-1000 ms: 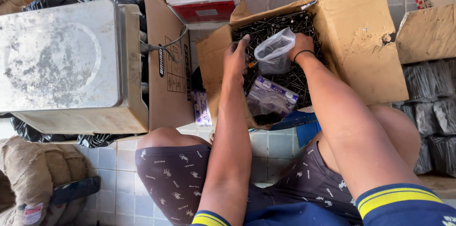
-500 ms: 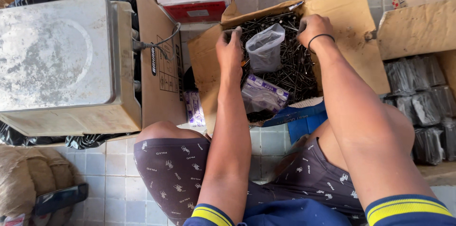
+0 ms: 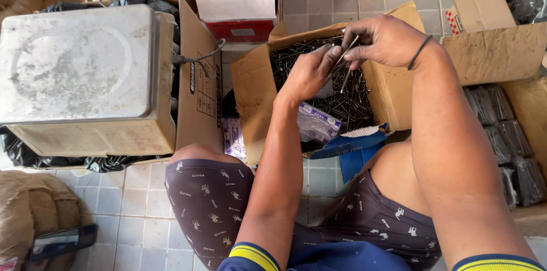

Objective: The person sorts metal hardware components by hand from a cardboard box, placing selected pieces into a small plastic bag and then weighing the bag on a digital scale.

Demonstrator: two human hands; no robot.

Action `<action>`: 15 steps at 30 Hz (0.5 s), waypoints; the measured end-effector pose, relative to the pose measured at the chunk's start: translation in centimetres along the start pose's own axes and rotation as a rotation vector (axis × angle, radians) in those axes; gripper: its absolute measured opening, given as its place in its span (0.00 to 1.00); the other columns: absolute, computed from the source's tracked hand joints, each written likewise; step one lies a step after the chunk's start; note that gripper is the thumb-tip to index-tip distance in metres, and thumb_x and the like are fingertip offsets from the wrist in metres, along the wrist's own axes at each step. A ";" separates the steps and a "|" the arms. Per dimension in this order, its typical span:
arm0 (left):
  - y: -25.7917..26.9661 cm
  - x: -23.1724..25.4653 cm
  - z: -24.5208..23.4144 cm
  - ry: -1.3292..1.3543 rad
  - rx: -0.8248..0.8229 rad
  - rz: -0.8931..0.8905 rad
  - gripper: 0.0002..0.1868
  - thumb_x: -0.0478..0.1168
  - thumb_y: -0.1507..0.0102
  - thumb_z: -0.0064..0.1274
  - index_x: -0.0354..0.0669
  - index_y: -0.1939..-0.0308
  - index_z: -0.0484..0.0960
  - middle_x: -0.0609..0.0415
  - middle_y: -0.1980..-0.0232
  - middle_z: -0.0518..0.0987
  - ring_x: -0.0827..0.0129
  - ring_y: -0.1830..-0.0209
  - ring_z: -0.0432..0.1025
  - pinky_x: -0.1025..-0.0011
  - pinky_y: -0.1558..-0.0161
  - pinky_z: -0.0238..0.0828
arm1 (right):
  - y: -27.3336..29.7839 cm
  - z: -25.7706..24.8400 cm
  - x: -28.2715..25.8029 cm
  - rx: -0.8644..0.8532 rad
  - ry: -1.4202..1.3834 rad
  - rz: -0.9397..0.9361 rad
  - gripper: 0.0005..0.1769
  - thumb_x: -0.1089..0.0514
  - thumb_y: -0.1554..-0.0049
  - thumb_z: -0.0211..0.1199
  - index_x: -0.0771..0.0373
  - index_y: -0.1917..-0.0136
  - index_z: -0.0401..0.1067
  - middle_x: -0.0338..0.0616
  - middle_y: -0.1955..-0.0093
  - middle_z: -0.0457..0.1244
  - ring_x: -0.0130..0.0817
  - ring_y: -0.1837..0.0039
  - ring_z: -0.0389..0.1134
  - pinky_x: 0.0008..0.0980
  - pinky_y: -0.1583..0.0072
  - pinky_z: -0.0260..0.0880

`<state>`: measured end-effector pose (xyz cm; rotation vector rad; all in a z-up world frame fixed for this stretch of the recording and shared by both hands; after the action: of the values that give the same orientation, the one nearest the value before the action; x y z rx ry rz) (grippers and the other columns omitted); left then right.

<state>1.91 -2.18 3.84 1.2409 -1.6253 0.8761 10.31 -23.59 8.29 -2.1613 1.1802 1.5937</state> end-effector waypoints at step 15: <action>-0.8 -1.4 1.9 0.950 -0.043 -0.150 0.14 0.46 0.18 0.42 0.43 0.49 0.78 0.60 0.70 0.61 0.78 0.79 0.49 0.75 0.78 0.39 | -2.3 3.0 -2.7 0.478 0.158 -0.406 0.24 0.64 0.35 0.65 0.57 0.27 0.67 0.44 0.31 0.66 0.37 0.40 0.70 0.39 0.40 0.70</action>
<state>2.40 -3.62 1.88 0.7050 -0.7705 1.0933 9.55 -19.04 8.83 -2.0542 0.9551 0.8843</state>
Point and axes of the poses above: each hand's wrist, its own y-axis away from the middle knuckle, its own z-axis out of the palm, x = y × z, the point moved 1 cm from there along -y, towards the middle knuckle
